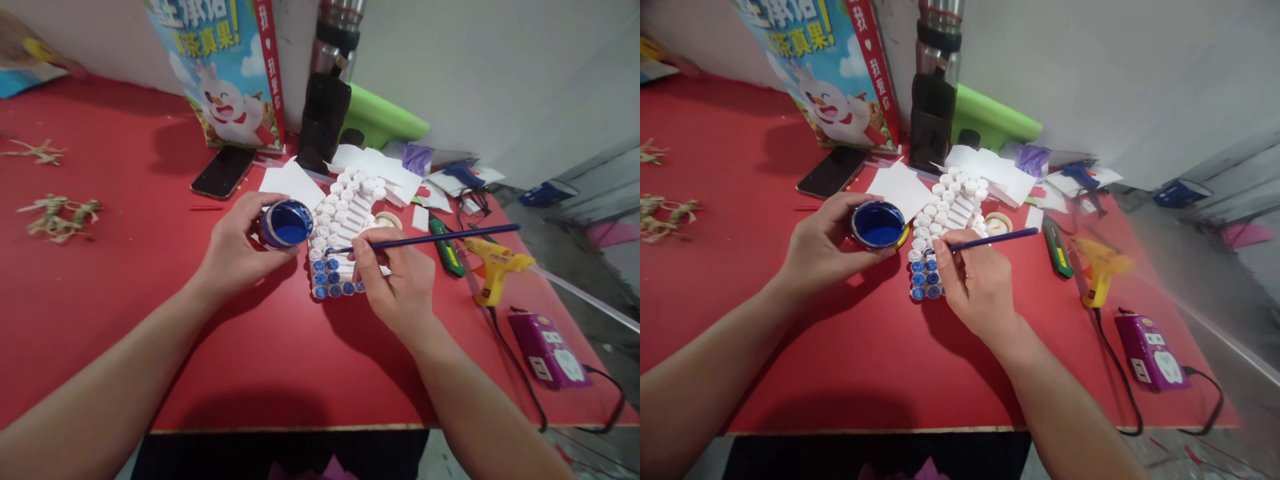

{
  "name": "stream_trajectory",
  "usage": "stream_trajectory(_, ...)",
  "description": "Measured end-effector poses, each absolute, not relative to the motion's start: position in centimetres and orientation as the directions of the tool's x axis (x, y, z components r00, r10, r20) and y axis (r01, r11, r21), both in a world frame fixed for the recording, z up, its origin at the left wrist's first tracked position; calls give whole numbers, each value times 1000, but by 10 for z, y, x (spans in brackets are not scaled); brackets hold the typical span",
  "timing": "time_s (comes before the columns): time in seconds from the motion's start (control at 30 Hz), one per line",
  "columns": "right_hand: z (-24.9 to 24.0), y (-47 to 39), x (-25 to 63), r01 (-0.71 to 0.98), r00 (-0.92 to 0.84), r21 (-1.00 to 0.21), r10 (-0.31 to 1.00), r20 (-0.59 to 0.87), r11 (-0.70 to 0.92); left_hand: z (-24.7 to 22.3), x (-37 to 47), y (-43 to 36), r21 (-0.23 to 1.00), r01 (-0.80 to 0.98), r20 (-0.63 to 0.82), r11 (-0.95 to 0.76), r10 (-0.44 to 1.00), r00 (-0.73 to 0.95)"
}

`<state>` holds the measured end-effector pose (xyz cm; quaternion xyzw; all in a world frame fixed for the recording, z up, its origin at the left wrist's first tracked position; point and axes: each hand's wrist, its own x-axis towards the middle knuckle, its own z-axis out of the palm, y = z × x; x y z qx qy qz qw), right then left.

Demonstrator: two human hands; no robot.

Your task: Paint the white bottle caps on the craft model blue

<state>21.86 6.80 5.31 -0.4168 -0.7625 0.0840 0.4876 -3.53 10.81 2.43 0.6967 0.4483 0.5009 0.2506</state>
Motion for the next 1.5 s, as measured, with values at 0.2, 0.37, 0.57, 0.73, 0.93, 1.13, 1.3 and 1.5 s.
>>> stream_trajectory(0.2,53,67,219,553,-163,-542,721,673,632,24,-35,109,789,379,484,-483,869,101)
stream_trajectory(0.37,52,67,218,533,-191,-544,718,669,648,24,-36,109,787,379,484,-487,868,110)
stream_trajectory(0.57,52,68,217,555,-201,-521,712,672,648,26,-36,109,780,382,489,-496,863,123)
stream_trajectory(0.73,52,68,217,565,-208,-514,714,668,645,27,-36,108,788,388,471,-477,874,118)
stream_trajectory(0.93,54,68,221,573,-205,-512,716,667,640,26,-36,109,792,378,472,-479,874,119)
stream_trajectory(1.13,55,68,223,579,-191,-519,724,663,629,25,-37,110,769,367,511,-523,848,137)
stream_trajectory(1.3,56,69,224,588,-185,-508,716,673,630,25,-36,108,787,362,493,-500,862,120)
stream_trajectory(1.5,53,72,226,575,-127,-549,729,672,607,24,-36,109,786,352,499,-508,858,125)
